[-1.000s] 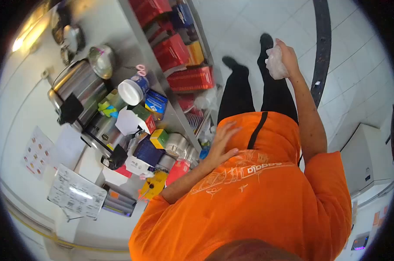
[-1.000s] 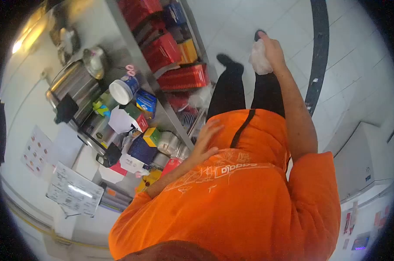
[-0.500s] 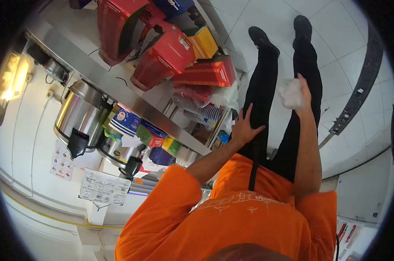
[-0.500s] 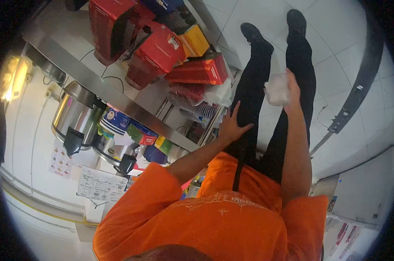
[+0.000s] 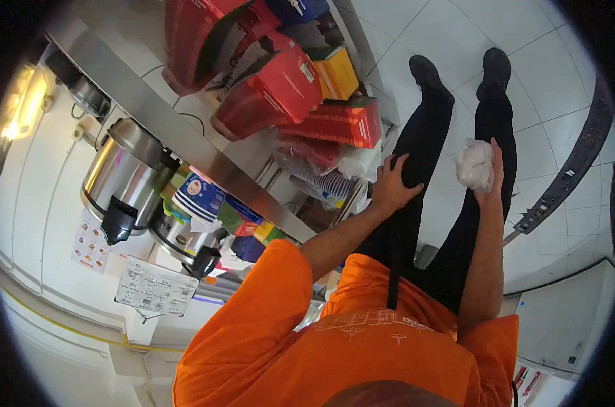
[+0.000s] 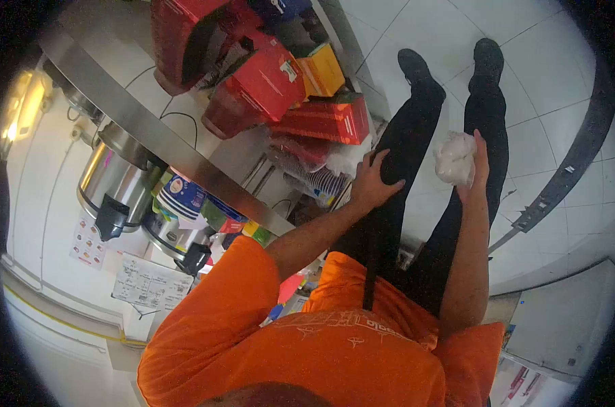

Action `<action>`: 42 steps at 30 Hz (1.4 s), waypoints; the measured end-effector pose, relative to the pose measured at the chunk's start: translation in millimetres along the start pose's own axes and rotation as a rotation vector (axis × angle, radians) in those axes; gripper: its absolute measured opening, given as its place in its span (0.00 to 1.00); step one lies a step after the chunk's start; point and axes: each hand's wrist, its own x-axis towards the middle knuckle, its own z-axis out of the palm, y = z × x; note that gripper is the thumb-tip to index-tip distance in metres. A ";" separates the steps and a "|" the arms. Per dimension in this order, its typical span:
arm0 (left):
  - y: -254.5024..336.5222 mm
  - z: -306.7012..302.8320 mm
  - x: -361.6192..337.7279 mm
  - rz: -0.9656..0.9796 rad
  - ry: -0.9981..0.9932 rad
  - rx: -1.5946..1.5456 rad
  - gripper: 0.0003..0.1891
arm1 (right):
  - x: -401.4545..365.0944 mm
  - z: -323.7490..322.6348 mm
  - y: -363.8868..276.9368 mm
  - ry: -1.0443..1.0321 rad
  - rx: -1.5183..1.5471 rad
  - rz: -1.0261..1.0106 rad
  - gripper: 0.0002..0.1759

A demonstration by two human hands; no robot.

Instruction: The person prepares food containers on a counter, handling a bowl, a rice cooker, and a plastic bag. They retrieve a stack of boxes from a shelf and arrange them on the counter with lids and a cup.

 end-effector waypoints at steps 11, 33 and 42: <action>-9.1 -6.9 -2.0 -0.001 0.006 -0.105 0.43 | 30.1 -4.1 14.8 -0.025 -0.148 -0.028 0.26; -102.9 -418.0 255.7 0.598 0.815 -2.286 0.26 | 81.8 572.7 -26.9 -0.906 -1.446 -0.835 0.56; -186.5 -456.8 293.4 0.592 0.718 -2.087 0.24 | 86.5 598.6 4.0 -0.843 -1.319 -0.506 0.39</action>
